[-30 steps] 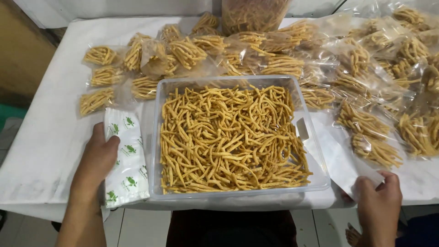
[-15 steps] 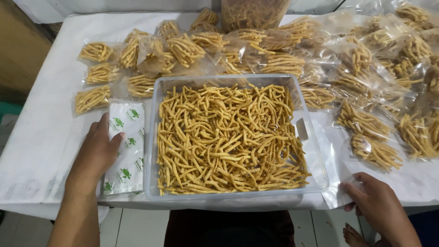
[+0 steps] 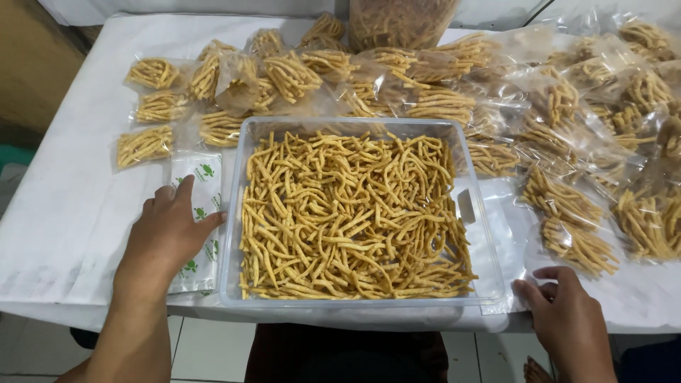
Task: Packaging thin noodle-like snacks into small plastic bags from a large tray
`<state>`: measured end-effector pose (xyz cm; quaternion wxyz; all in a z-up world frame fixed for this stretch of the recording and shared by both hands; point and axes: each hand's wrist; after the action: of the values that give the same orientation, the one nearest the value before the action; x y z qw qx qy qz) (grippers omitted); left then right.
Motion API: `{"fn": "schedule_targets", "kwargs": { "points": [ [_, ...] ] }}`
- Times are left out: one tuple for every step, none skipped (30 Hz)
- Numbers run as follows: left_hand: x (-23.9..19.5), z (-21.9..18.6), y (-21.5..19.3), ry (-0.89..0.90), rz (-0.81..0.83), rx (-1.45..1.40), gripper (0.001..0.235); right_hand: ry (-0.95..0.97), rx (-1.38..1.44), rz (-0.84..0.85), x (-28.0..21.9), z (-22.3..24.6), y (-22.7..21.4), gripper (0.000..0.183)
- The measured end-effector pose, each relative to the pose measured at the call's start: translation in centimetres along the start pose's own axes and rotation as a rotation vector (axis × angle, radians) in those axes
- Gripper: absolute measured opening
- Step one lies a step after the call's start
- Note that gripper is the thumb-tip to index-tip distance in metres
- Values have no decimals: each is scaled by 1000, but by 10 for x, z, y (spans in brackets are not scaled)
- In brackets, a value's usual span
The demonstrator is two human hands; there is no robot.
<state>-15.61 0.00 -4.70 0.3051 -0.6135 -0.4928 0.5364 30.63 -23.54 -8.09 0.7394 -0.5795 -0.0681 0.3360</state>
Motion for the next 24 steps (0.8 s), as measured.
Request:
{"fn": "schedule_targets", "kwargs": {
  "points": [
    [2,1,3,1,-6,32,87,-27,-30,-32,6,-8,4,37],
    [2,2,7,-5,-7,27,87,-34,-33,-32,6,-5,2,37],
    [3,3,11,149,-192,53,85,-9,-152,-29,4,-2,0,36],
    [3,5,15,300,-379,80,82,15,-270,-28,2,1,-3,41],
    [-4,-5,11,299,-380,78,82,14,-271,-29,4,1,-9,41],
    [-11,-15,7,452,-514,15,68,-95,-262,-143,5,1,-16,38],
    [-18,-25,2,607,-648,-46,54,-199,-249,-256,6,1,-22,36],
    [-27,-39,-3,609,-648,-45,54,-197,-248,-256,-1,16,-38,36],
    [-37,-53,-8,714,-634,-113,45,-221,-23,-247,-10,29,-53,33],
    [-46,-66,-12,818,-618,-182,37,-243,209,-238,-19,43,-69,35],
    [-59,-88,-21,821,-612,-181,37,-237,209,-237,-21,54,-73,35],
    [-71,-109,-29,758,-205,-230,46,-505,438,-194,-23,65,-77,38],
    [-84,-130,-37,683,200,-271,60,-776,671,-154,-25,76,-80,42],
    [-83,-142,-34,684,204,-268,60,-771,672,-153,-29,97,-79,42],
    [-81,-153,-31,794,446,-323,84,-912,762,-74,-31,118,-79,31],
    [-80,-165,-28,898,691,-377,117,-1051,850,9,-34,141,-78,23],
    [-78,-170,-27,898,680,-377,117,-1062,852,9,-30,149,-69,23],
    [-76,-174,-26,892,663,-619,114,-1087,812,80,-25,158,-61,20],
    [-74,-179,-26,882,638,-859,112,-1113,773,151,-20,168,-52,17],
    [-64,-181,-26,886,623,-856,112,-1126,777,149,-23,176,-51,17],
    [-55,-184,-24,790,476,-993,82,-1249,695,192,-26,182,-49,23],
    [-45,-186,-23,690,327,-1123,52,-1370,609,236,-28,188,-47,31],
    [-36,-184,-22,690,317,-1123,52,-1378,611,237,-24,189,-45,31],
    [-27,-182,-22,769,250,-1225,40,-1349,453,291,-19,191,-43,31]
  ]
}}
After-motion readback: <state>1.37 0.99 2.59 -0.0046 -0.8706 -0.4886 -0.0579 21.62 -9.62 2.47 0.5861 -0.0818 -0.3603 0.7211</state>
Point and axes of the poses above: each hand's wrist, its own x-axis towards the middle knuckle, its own y-axis out of the palm, z = x × y
